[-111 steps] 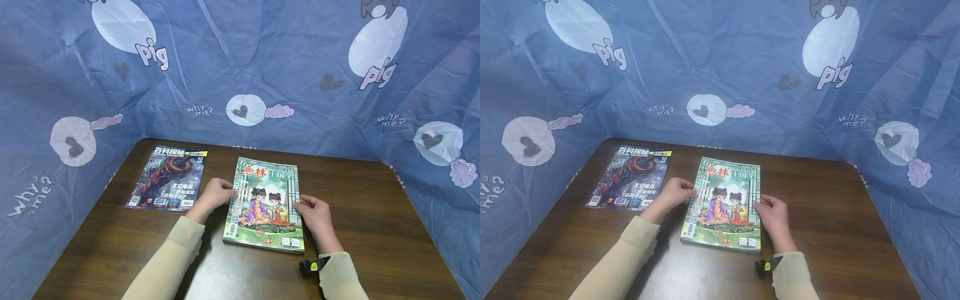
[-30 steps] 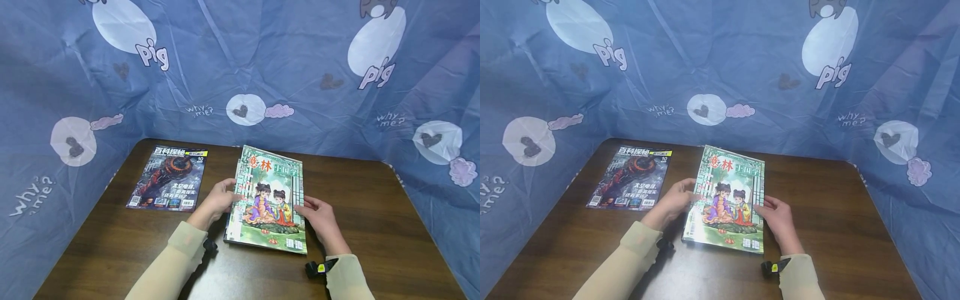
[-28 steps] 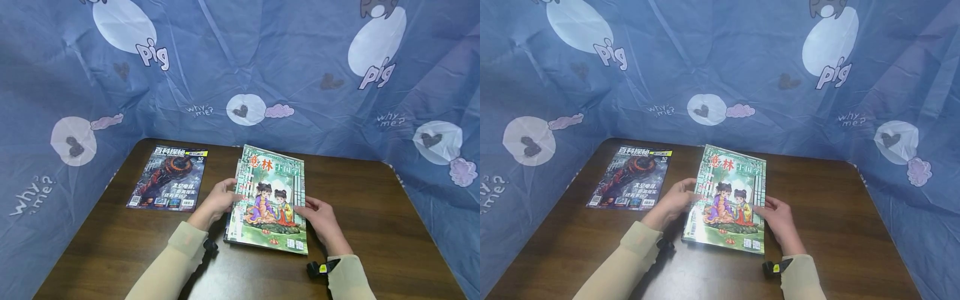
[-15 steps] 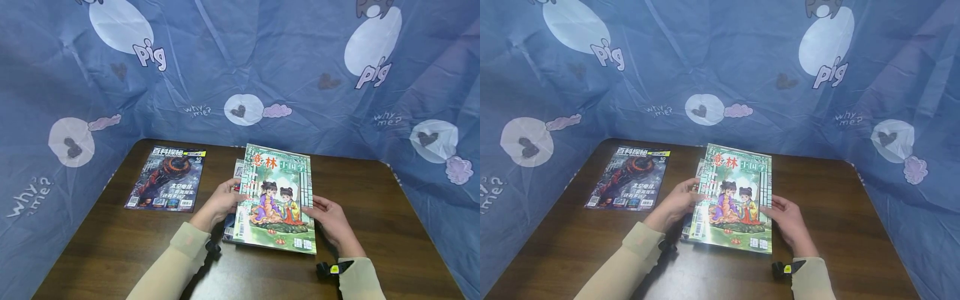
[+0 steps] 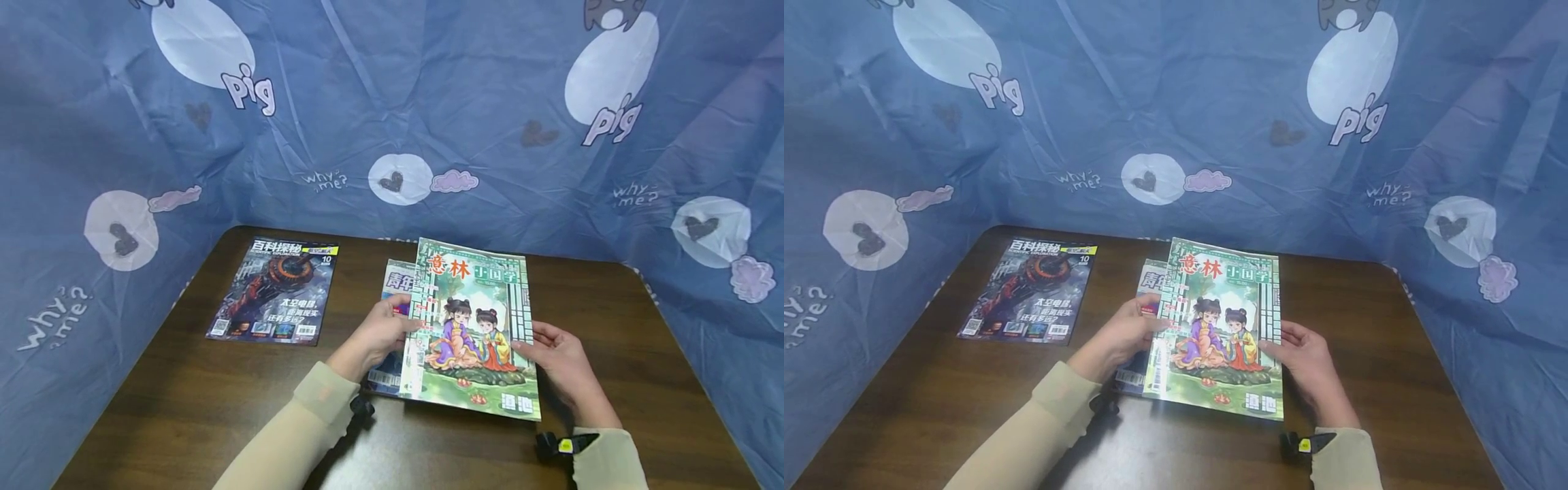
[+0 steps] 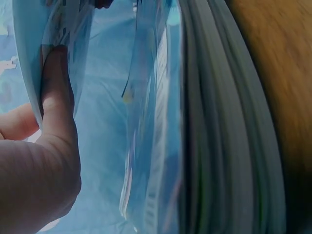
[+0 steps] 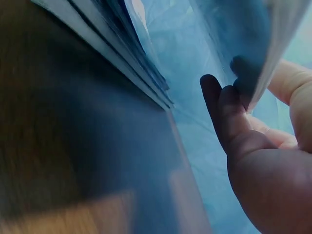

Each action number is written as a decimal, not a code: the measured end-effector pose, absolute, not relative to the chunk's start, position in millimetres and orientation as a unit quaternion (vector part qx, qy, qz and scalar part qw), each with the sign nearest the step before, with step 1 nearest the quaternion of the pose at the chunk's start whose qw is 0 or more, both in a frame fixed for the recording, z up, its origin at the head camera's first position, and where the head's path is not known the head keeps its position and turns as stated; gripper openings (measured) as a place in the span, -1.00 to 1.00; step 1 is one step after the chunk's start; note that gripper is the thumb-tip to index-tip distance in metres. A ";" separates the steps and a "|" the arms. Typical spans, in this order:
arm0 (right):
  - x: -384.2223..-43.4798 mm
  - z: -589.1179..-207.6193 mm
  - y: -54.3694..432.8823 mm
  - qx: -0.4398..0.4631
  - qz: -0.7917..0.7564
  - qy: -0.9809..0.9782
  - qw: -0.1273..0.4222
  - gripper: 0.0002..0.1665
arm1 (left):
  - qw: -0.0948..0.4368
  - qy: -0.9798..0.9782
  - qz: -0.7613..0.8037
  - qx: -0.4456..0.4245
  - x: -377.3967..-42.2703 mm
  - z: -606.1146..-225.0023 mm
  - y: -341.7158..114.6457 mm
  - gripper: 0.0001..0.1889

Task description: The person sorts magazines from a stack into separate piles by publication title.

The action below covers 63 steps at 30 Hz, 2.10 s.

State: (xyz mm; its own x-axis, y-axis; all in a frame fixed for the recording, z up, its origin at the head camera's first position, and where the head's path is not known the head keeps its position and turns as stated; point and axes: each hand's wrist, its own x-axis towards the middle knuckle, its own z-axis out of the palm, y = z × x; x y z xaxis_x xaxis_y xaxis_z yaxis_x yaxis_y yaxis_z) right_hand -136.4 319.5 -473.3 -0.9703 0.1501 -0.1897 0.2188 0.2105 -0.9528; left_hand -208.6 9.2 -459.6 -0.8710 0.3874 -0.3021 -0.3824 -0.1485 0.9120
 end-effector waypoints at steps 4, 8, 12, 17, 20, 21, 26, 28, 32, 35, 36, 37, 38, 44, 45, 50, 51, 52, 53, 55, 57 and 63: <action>-132.5 -473.2 325.9 0.122 -0.612 0.781 0.022 -0.19 | 0.257 0.600 0.758 0.007 -209.2 -459.6 18.4 -0.50; -129.2 -470.9 333.5 0.116 -0.606 0.787 0.015 -0.16 | 0.255 0.597 0.760 0.010 -209.0 -456.9 28.5 -0.47; -126.8 -467.9 342.5 0.112 -0.600 0.792 0.006 -0.16 | 0.258 0.593 0.763 0.009 -208.3 -454.0 37.7 -0.48; -123.9 -465.4 353.7 0.118 -0.598 0.793 0.000 -0.16 | 0.264 0.594 0.760 0.001 -207.9 -452.8 49.7 -0.45; -122.3 -464.6 359.8 0.115 -0.602 0.790 -0.001 -0.15 | 0.266 0.598 0.756 -0.008 -208.1 -452.7 56.3 -0.40; -121.9 -464.6 361.9 0.111 -0.603 0.790 -0.001 -0.15 | 0.268 0.596 0.757 -0.011 -208.4 -453.2 58.2 -0.39; -120.3 -464.4 370.2 0.089 -0.623 0.777 0.007 -0.14 | 0.275 0.591 0.759 -0.018 -209.2 -453.3 64.3 -0.40; -119.9 -464.6 372.9 0.081 -0.633 0.770 0.007 -0.14 | 0.276 0.594 0.756 -0.018 -209.5 -452.8 66.4 -0.37; -119.2 -464.3 377.8 0.077 -0.655 0.752 0.001 -0.17 | 0.276 0.604 0.748 -0.012 -209.9 -451.6 71.4 -0.33; -118.1 -464.2 382.0 0.075 -0.671 0.738 -0.001 -0.21 | 0.274 0.610 0.744 -0.009 -209.6 -450.5 76.4 -0.36; -117.8 -464.3 383.8 0.075 -0.679 0.731 0.000 -0.22 | 0.274 0.611 0.743 -0.009 -209.5 -449.9 78.2 -0.37; -117.2 -464.3 385.9 0.074 -0.682 0.727 0.001 -0.23 | 0.274 0.615 0.740 -0.007 -209.4 -449.6 80.4 -0.37; -116.7 -464.2 388.0 0.073 -0.686 0.724 0.002 -0.24 | 0.275 0.616 0.738 -0.006 -209.2 -449.1 82.5 -0.38; -113.9 -463.7 400.5 0.079 -0.689 0.720 -0.001 -0.26 | 0.280 0.624 0.729 0.004 -208.8 -447.1 95.7 -0.36; -113.5 -463.9 402.4 0.082 -0.689 0.720 -0.004 -0.28 | 0.281 0.624 0.729 0.007 -208.7 -446.9 97.9 -0.37; -112.0 -465.7 411.7 0.086 -0.703 0.706 -0.014 -0.52 | 0.291 0.616 0.731 0.021 -208.1 -445.2 108.0 -0.43; -111.7 -465.7 413.7 0.085 -0.708 0.700 -0.014 -0.56 | 0.294 0.615 0.731 0.023 -208.2 -445.2 109.8 -0.42; -111.9 -465.7 415.7 0.082 -0.712 0.697 -0.013 -0.59 | 0.298 0.614 0.731 0.023 -208.4 -445.5 111.2 -0.40; -111.9 -465.5 417.4 0.081 -0.716 0.693 -0.012 -0.60 | 0.301 0.613 0.731 0.023 -208.6 -446.0 112.5 -0.38; -112.0 -465.5 421.0 0.080 -0.724 0.685 -0.007 -0.62 | 0.306 0.612 0.728 0.024 -209.3 -447.7 114.8 -0.33; -112.0 -465.7 424.5 0.080 -0.727 0.682 -0.001 -0.62 | 0.311 0.612 0.726 0.024 -209.5 -449.1 117.0 -0.30; -111.7 -466.2 436.0 0.090 -0.706 0.702 0.007 -0.55 | 0.326 0.593 0.735 0.037 -207.6 -447.3 124.8 -0.36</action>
State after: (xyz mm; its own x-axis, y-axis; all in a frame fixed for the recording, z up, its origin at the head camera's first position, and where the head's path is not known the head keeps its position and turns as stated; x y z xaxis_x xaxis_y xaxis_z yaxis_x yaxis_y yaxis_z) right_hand -111.7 436.0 -466.2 -0.9838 0.1169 -0.1360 0.1354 -0.0132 -0.9907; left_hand -207.6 124.8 -447.3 -0.7846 0.5230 -0.3329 -0.4363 -0.0844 0.8958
